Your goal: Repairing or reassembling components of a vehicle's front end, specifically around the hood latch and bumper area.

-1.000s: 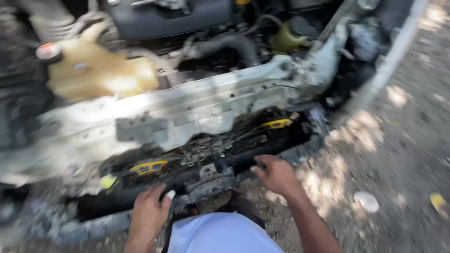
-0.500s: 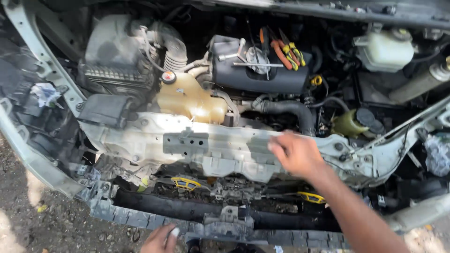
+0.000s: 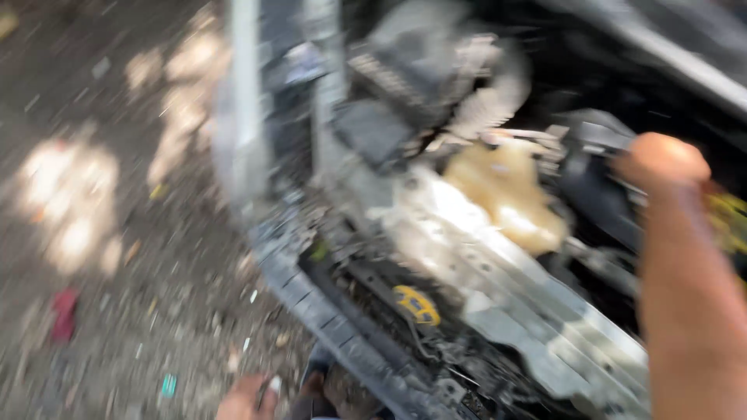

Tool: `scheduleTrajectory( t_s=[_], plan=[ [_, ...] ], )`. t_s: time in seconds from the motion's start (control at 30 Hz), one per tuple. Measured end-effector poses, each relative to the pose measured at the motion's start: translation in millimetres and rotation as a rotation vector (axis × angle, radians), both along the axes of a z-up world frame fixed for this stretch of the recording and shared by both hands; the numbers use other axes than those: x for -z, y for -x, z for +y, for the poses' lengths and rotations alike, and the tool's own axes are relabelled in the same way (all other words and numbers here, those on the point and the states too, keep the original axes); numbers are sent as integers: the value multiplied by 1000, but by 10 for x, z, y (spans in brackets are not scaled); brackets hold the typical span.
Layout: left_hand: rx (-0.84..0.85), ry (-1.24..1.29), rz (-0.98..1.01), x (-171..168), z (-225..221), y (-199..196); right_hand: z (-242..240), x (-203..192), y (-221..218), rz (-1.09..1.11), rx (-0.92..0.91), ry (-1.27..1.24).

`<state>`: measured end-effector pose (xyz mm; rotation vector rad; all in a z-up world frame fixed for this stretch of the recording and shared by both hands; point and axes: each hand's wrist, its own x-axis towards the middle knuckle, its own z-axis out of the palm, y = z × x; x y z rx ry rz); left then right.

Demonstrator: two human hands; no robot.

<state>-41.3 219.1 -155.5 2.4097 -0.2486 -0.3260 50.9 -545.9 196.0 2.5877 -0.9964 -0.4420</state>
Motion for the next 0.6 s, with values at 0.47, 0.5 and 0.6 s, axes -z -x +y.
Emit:
scheduleTrajectory(
  t_s=[0.47,0.5,0.6],
  plan=[
    [62,158,-155,-1304,-863,-1827,1558,-237,-449,-365,-372,-483],
    [104,125,-207,-1234,-949,-1946,1731,-323,-402,-405,-370,-496],
    [187,101,-240,-1182,-1083,-2166,2037,-486,-272,-531,-362,-525]
  ],
)
